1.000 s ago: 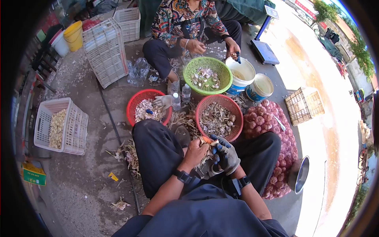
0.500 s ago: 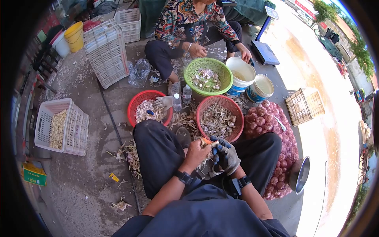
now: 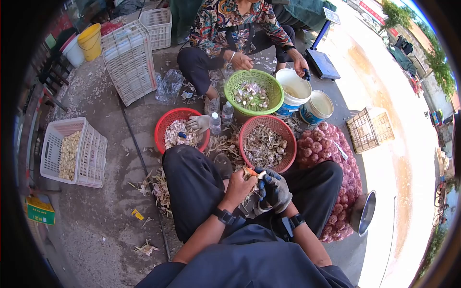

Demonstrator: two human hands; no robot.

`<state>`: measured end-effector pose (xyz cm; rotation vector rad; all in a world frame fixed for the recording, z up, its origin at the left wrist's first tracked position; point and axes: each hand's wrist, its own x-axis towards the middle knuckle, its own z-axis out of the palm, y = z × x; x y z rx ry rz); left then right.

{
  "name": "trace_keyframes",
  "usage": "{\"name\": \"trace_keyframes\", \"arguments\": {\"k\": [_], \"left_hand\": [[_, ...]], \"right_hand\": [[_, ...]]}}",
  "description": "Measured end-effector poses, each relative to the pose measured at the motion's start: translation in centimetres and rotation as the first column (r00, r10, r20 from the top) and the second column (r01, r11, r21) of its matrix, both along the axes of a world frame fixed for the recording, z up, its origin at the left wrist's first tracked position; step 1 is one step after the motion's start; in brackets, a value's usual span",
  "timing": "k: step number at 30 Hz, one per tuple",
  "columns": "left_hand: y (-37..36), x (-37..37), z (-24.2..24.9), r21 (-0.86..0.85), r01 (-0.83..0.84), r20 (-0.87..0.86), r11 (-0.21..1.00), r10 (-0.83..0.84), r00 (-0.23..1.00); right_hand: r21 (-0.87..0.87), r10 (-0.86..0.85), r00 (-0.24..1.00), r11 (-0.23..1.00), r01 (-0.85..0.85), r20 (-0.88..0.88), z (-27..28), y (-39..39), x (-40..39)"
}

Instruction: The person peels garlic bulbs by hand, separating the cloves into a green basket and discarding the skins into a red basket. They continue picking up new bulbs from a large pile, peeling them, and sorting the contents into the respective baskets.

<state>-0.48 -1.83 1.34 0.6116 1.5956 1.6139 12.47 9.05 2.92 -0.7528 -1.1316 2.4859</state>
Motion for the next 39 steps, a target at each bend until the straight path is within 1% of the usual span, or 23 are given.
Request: {"name": "trace_keyframes", "arguments": {"k": [2, 3, 5, 8, 11, 12, 15, 17, 18, 20, 21, 23, 24, 26, 29, 32, 33, 35, 36, 38, 39], "left_hand": [[0.0, 0.0, 0.1, 0.015, 0.008, 0.038, 1.000, -0.009, 0.999], [-0.1, 0.0, 0.2, 0.023, 0.013, 0.057, 1.000, -0.014, 0.998], [-0.2, -0.1, 0.4, 0.008, 0.022, 0.039, 1.000, -0.022, 0.999], [-0.2, -0.2, 0.7, -0.003, 0.029, 0.023, 1.000, -0.029, 0.999], [0.0, -0.1, 0.9, -0.023, 0.033, 0.004, 0.999, -0.033, 0.999], [0.1, 0.0, 0.9, -0.031, 0.034, -0.004, 0.999, -0.034, 0.999], [0.5, 0.5, 0.3, -0.038, -0.036, -0.270, 0.999, 0.025, 0.963], [0.6, 0.7, 0.4, -0.088, -0.037, -0.271, 0.995, 0.012, 0.962], [0.6, 0.7, 0.5, -0.113, -0.038, -0.271, 0.993, 0.006, 0.963], [0.6, 0.8, 0.0, -0.082, -0.044, -0.261, 0.996, 0.022, 0.965], [0.6, 0.8, 0.3, -0.065, -0.047, -0.255, 0.997, 0.029, 0.966], [0.4, 0.6, 0.8, -0.058, -0.023, -0.166, 0.998, 0.013, 0.986], [0.3, 0.4, 1.1, -0.054, -0.011, -0.122, 0.998, 0.004, 0.993], [0.3, 0.3, 0.5, 0.006, -0.002, -0.131, 1.000, 0.002, 0.991], [0.3, 0.2, 0.4, 0.045, 0.003, -0.130, 0.999, 0.003, 0.992], [0.3, 0.0, 0.3, 0.032, 0.027, -0.131, 0.999, -0.022, 0.991], [0.3, 0.0, 0.0, 0.023, 0.039, -0.133, 0.999, -0.035, 0.991], [0.4, 0.0, -0.8, 0.054, 0.036, -0.261, 0.998, -0.021, 0.965], [0.4, -0.1, -0.7, 0.069, 0.036, -0.324, 0.997, -0.012, 0.946], [0.3, -0.1, -0.3, 0.036, 0.046, -0.139, 0.998, -0.040, 0.990], [0.3, -0.2, 0.3, 0.021, 0.051, -0.044, 0.998, -0.050, 0.998]], "right_hand": [[-0.031, 0.008, 1.000, 0.999, -0.008, -0.007, 0.1, 0.0, 0.0], [-0.018, -0.005, 1.000, 1.000, 0.005, 0.012, 0.4, 0.0, -0.1], [0.009, -0.030, 0.998, 1.000, 0.029, 0.049, 0.9, -0.2, -0.2], [-0.034, -0.001, 1.000, 0.999, 0.001, 0.018, 0.4, 0.0, 0.0], [-0.032, 0.023, 1.000, 0.999, -0.023, 0.009, 0.0, 0.3, 0.2], [-0.012, 0.004, 1.000, 1.000, -0.003, 0.024, -0.3, 0.2, 0.2], [0.036, -0.059, 0.997, 0.998, 0.057, 0.052, -1.0, -0.2, -0.1], [0.049, -0.108, 0.993, 0.993, 0.105, 0.051, -0.9, -0.5, -0.4], [0.061, -0.086, 0.995, 0.995, 0.083, 0.049, -1.0, -0.5, -0.3], [0.086, -0.041, 0.998, 0.996, 0.037, 0.045, -1.0, -0.2, 0.2], [0.050, -0.021, 1.000, 0.999, 0.019, 0.023, -0.8, -0.1, 0.2], [-0.021, 0.015, 1.000, 1.000, -0.015, -0.024, -0.3, 0.0, 0.4], [-0.018, 0.026, 0.999, 0.999, -0.026, -0.019, -0.2, 0.0, 0.5], [-0.013, 0.051, 0.999, 0.999, -0.051, -0.010, -0.1, 0.2, 0.6], [0.141, -0.041, 0.994, 0.990, 0.027, 0.098, 0.7, 0.0, 0.0], [0.328, -0.176, 0.975, 0.936, 0.124, 0.134, 0.8, -0.3, -0.5], [0.353, -0.174, 0.975, 0.929, 0.115, 0.141, 0.4, -0.3, -0.4], [0.403, -0.172, 0.973, 0.910, 0.097, 0.156, -0.7, -0.2, -0.2], [0.424, -0.144, 0.974, 0.904, 0.058, 0.174, -0.6, 0.0, 0.0], [0.465, -0.086, 0.974, 0.885, -0.022, 0.211, -0.2, 0.3, 0.3], [0.413, -0.067, 0.982, 0.911, -0.012, 0.176, 0.3, 0.3, 0.2]]}}
